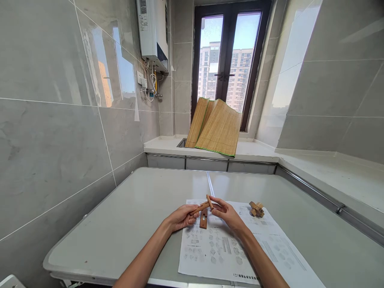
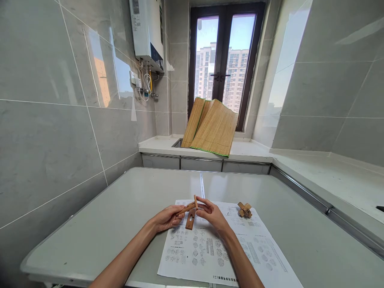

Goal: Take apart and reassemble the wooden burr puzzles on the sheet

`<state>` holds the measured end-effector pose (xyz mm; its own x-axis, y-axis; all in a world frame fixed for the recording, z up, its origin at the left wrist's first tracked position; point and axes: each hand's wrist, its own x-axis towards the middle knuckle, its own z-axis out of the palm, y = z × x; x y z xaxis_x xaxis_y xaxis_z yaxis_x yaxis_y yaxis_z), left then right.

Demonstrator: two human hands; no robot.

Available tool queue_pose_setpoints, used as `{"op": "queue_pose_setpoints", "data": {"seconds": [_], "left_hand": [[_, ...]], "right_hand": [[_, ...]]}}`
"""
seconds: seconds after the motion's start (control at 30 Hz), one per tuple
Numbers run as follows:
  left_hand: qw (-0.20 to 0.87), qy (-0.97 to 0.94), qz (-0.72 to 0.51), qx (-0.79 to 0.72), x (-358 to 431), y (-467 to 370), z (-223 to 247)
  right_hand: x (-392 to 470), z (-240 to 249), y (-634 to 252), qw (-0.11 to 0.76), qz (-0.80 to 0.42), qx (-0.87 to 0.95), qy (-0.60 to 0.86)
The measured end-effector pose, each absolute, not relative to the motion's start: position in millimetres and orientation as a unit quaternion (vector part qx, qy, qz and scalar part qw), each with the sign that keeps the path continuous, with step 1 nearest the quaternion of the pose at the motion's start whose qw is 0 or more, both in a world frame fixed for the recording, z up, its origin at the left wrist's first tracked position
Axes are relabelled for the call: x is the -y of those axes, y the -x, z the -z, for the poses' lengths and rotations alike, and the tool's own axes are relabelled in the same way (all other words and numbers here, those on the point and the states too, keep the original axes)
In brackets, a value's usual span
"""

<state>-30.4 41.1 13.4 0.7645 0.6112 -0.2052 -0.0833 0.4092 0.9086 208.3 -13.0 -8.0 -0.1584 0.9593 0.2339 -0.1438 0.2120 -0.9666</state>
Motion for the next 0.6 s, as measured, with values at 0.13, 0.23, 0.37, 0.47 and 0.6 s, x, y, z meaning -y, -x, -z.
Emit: {"op": "queue_pose_setpoints", "data": {"seconds": [0.13,0.23,0.37,0.47,0.6], "left_hand": [[0.781,-0.529,-0.185,-0.276,-36.4,27.9,-13.2],[0.769,-0.547,-0.181,-0.279,-33.0,26.3,-14.0],[0.76,-0.552,-0.2,-0.276,-32.8,25.0,-15.1],[0.742,-0.56,-0.234,-0.284,-34.6,24.4,-12.8],[0.699,-0.588,-0.273,-0.301,-36.4,23.3,-4.9]], "right_hand": [[14.3,12.9,-203.8,0.46,-0.545,0.606,0.354],[14.4,15.1,-200.0,0.458,-0.546,0.612,0.343],[15.1,12.6,-199.4,0.48,-0.524,0.612,0.348],[17.6,9.7,-199.9,0.5,-0.497,0.602,0.375],[22.7,8.0,-197.4,0.492,-0.483,0.608,0.393]]}}
